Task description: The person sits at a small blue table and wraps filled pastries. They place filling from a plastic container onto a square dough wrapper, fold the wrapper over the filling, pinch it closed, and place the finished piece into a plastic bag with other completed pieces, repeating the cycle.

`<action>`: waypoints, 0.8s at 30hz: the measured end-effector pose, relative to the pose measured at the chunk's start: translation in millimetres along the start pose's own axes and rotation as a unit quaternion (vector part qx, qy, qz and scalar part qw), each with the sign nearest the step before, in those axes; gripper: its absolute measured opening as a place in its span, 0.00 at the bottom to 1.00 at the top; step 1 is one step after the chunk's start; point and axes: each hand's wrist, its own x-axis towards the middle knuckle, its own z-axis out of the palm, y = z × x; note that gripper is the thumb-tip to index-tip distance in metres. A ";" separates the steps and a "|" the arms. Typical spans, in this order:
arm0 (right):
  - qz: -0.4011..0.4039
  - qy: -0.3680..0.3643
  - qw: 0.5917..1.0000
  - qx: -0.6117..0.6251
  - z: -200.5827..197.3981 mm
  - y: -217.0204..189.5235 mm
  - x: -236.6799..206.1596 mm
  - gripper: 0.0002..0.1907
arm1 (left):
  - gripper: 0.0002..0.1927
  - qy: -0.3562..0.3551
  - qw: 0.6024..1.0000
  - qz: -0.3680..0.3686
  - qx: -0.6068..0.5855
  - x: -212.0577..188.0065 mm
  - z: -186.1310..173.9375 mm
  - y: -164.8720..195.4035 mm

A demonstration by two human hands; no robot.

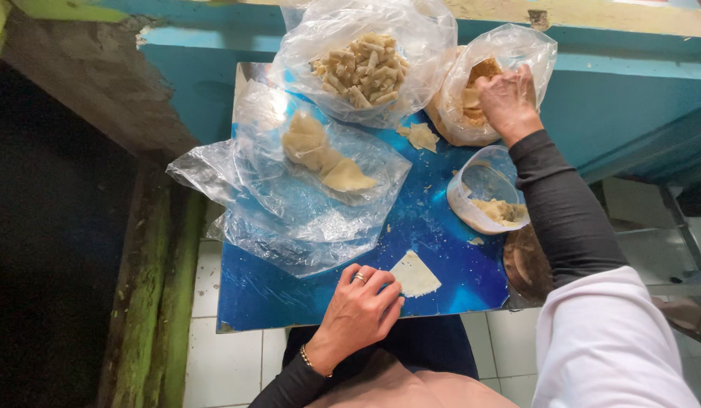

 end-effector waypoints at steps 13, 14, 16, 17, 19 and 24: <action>0.197 0.065 0.936 0.284 -13.2 39.7 -52.2 0.12 | 0.06 0.017 1.000 0.002 -0.016 1.8 -1.6 2.1; 0.210 0.061 0.922 0.320 -16.8 39.8 -57.9 0.11 | 0.06 0.027 0.999 0.005 -0.018 2.3 -2.2 2.3; 0.235 0.052 0.889 0.389 -29.4 38.9 -69.4 0.11 | 0.06 0.047 0.999 0.009 -0.021 3.3 -3.2 2.6; 0.242 0.057 0.859 0.447 -38.5 36.8 -75.8 0.10 | 0.06 0.054 0.998 0.006 -0.030 3.9 -3.5 2.7; 0.252 0.066 0.787 0.559 -61.4 26.3 -92.1 0.09 | 0.06 0.066 0.997 -0.003 -0.046 4.0 -4.5 2.4; 0.177 0.032 0.728 0.662 -138.2 -24.9 -151.3 0.07 | 0.10 0.082 0.994 -0.028 -0.061 7.8 -5.9 -1.4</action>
